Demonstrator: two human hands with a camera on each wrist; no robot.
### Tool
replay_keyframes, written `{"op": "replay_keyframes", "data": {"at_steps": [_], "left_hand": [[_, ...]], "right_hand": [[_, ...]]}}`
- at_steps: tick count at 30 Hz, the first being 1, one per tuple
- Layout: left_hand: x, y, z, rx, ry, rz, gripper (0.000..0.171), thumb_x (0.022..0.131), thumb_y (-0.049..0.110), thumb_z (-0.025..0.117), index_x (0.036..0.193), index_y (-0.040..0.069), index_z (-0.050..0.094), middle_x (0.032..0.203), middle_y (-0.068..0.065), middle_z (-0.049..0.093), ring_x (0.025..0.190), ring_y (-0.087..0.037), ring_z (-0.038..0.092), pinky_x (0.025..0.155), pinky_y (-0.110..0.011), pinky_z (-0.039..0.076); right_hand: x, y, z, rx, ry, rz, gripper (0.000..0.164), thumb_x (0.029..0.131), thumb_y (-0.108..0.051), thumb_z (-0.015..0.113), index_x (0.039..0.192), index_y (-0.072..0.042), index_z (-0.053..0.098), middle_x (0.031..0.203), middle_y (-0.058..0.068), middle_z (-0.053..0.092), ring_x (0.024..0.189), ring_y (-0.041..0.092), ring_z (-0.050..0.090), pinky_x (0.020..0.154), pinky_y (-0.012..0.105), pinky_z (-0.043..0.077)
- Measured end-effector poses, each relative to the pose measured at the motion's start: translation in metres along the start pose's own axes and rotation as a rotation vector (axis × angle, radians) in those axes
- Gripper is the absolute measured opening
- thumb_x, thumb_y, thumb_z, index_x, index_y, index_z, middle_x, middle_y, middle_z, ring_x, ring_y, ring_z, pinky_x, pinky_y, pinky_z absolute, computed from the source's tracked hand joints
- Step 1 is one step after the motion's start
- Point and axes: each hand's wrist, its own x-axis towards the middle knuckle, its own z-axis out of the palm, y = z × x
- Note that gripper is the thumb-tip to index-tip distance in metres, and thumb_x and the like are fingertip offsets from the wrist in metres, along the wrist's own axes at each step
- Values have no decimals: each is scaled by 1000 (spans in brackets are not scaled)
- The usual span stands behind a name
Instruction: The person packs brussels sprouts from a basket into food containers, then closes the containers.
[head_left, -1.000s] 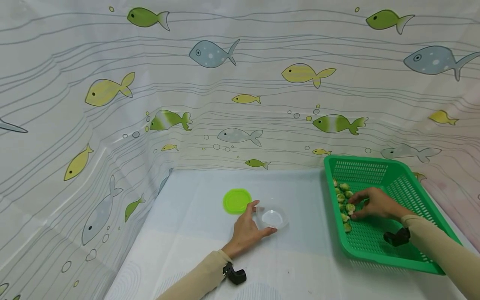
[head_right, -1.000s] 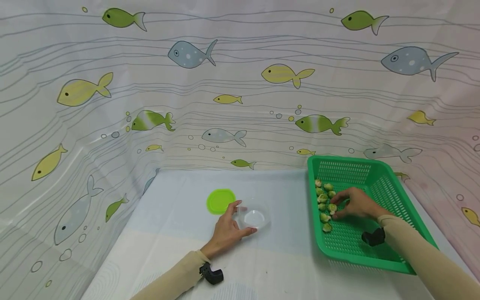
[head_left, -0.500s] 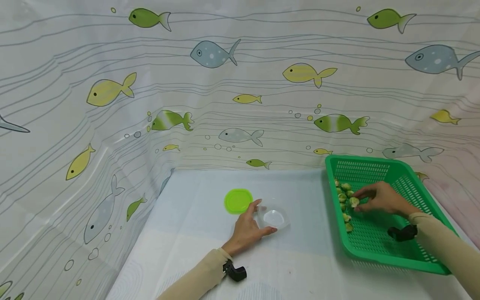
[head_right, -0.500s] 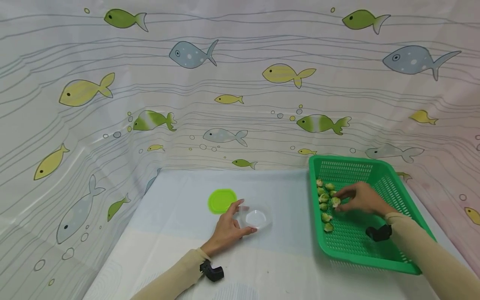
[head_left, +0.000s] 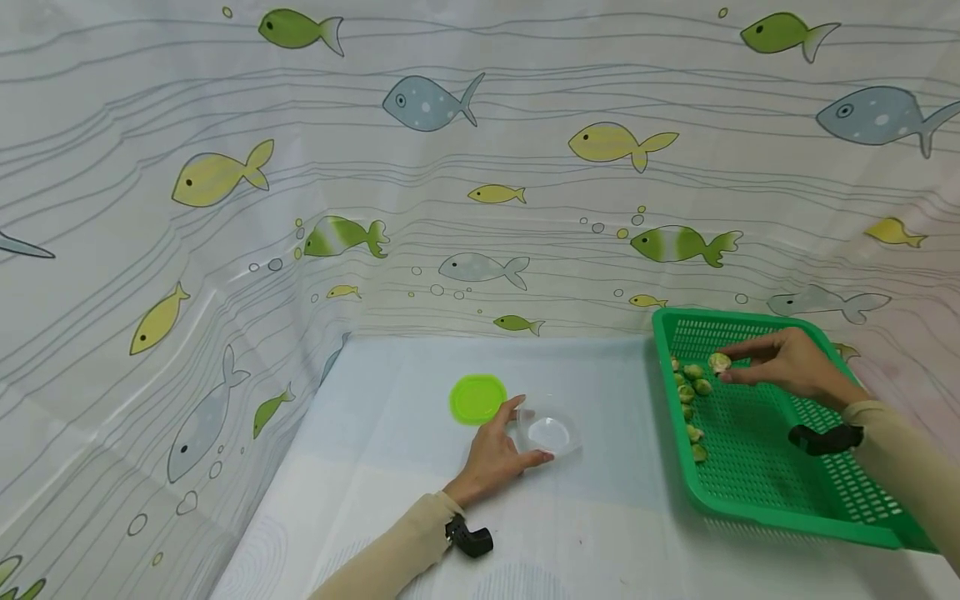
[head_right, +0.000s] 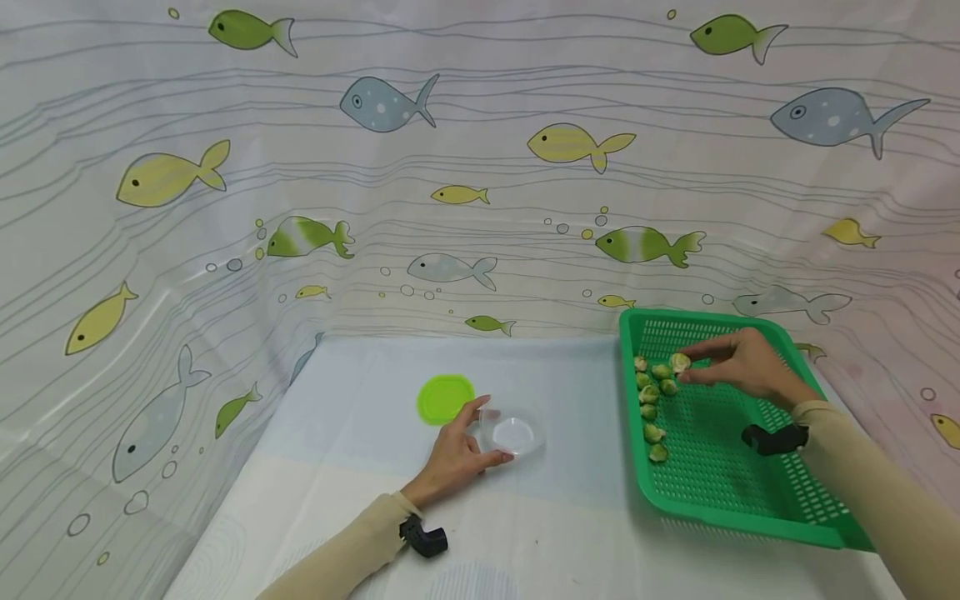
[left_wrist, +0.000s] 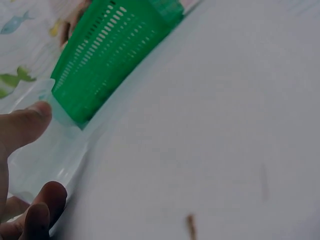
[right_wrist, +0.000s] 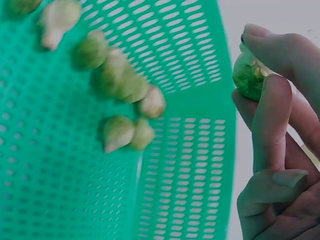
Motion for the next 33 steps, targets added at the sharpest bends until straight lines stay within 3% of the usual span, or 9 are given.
{"op": "replay_keyframes", "data": {"at_steps": [7, 15, 24, 29, 33], "left_hand": [[1, -1, -1, -1, -4, 0, 102, 78, 39, 95, 159, 8, 42, 139, -17, 67, 47, -1, 53, 51, -21, 45], [1, -1, -1, -5, -14, -2, 102, 79, 38, 95, 160, 8, 41, 139, -16, 67, 46, 0, 53, 50, -19, 45], [-1, -1, 0, -39, -18, -4, 101, 79, 36, 95, 160, 8, 41, 141, -17, 65, 45, -2, 57, 51, -22, 47], [-1, -2, -1, -34, -16, 2, 101, 79, 37, 95, 160, 9, 41, 140, -16, 67, 45, -2, 57, 50, -21, 46], [-1, -1, -1, -31, -12, 4, 101, 78, 36, 95, 159, 9, 42, 139, -16, 67, 45, -1, 56, 50, -21, 46]], "right_hand": [[8, -21, -2, 29, -15, 50, 41, 90, -28, 88, 126, -11, 78, 108, -8, 78, 89, 9, 68, 72, 31, 57], [19, -54, 16, 154, -63, -4, 41, 91, -20, 85, 129, -7, 76, 112, -14, 78, 96, 9, 71, 77, 32, 60], [35, -92, 44, 250, -123, -77, 39, 88, -17, 88, 125, -6, 78, 99, 2, 82, 69, 18, 64, 62, 34, 53], [44, -105, 63, 304, -145, -112, 38, 86, -12, 89, 121, -3, 79, 103, 3, 82, 72, 15, 70, 64, 34, 55], [49, -114, 79, 344, -177, -117, 37, 84, -12, 90, 119, -3, 80, 94, 5, 82, 70, 22, 73, 62, 33, 56]]}}
